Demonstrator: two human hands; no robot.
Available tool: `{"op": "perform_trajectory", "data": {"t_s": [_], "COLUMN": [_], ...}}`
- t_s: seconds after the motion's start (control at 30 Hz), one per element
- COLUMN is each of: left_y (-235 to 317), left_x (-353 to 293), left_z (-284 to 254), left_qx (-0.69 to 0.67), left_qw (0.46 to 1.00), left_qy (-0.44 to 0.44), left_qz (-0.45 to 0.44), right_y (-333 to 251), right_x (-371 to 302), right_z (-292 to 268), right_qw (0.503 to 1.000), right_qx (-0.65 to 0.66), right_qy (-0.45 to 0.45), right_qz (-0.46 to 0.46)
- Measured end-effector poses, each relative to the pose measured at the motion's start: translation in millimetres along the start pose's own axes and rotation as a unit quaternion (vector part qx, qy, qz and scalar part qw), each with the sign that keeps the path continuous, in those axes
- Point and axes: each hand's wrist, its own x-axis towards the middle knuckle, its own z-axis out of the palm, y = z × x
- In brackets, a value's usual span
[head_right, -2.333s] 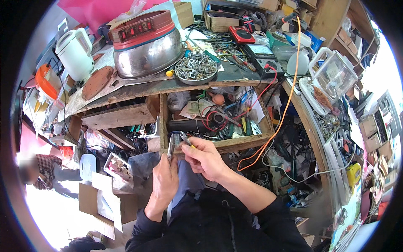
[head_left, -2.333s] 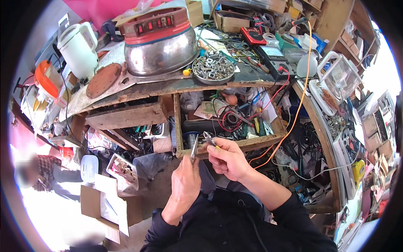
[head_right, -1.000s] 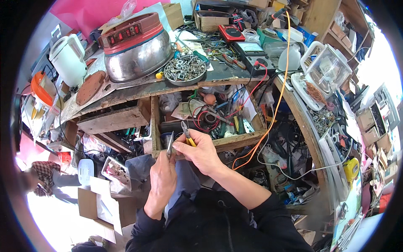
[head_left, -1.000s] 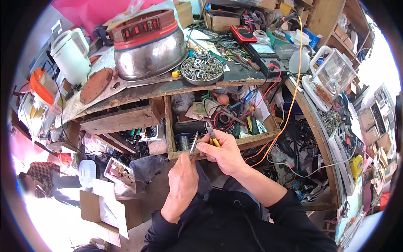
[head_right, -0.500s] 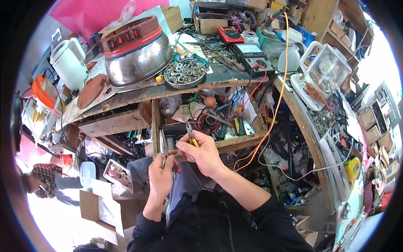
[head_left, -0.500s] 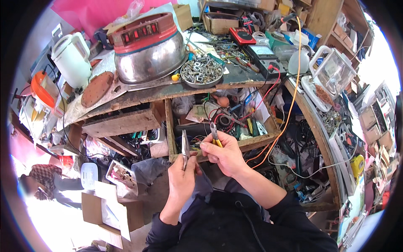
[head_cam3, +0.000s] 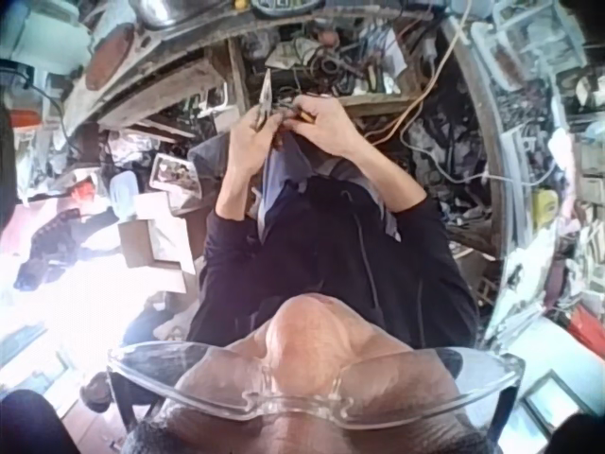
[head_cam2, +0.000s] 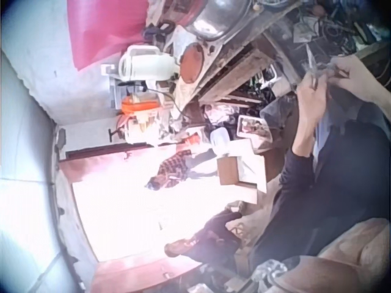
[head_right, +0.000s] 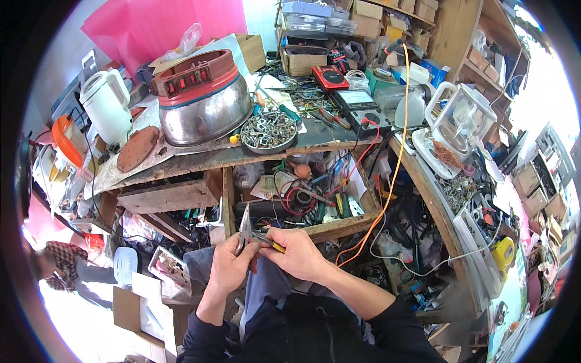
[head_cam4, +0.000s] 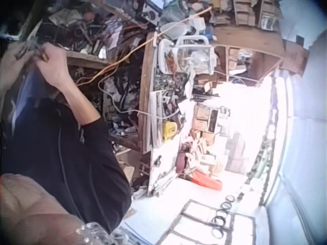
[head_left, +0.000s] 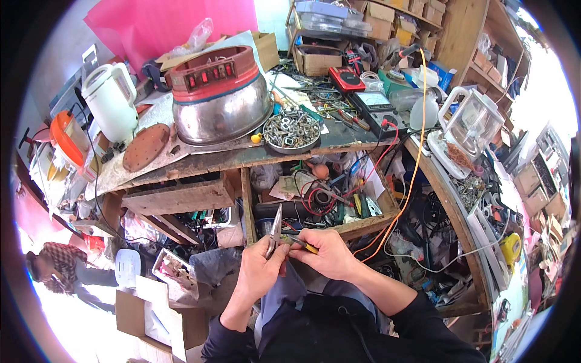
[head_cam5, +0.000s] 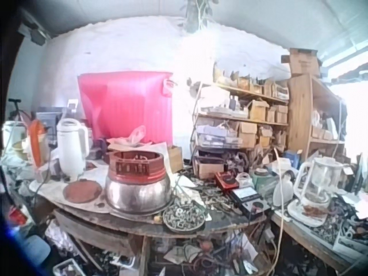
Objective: The person assembles a cylindrical metal appliance by inserting a screw into its top rim, tightening it with a screwdriver, and then placing a perforated circular lid on top. The person handles the screw, screwdriver, and lid during the process.
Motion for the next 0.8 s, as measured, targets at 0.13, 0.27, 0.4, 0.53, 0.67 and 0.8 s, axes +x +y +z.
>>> {"op": "perform_trajectory", "data": {"t_s": [0.13,0.27,0.4,0.53,0.67,0.8], "left_y": [-4,-4,-7,-30,-36,-33], "left_x": [3,14,41,76,86,88], "left_z": [5,11,7,2,-2,1], "left_qx": [0.072,0.037,-0.075,-0.155,-0.210,-0.202], "left_qw": [0.996,0.998,0.994,0.979,0.966,0.971], "left_qy": [0.021,0.036,0.066,0.103,0.133,0.111], "left_qz": [0.047,0.042,0.052,0.078,0.068,0.069], "right_y": [2,1,-1,14,19,36], "right_x": [0,5,17,48,95,138], "right_z": [0,-2,-21,-58,-107,-151], "right_qw": [0.997,0.992,0.989,0.970,0.923,0.904], "right_qx": [-0.063,-0.087,-0.101,-0.182,-0.309,-0.343], "right_qy": [0.027,0.068,0.103,0.158,0.223,0.253], "right_qz": [-0.031,-0.055,-0.026,-0.034,-0.044,-0.032]}}
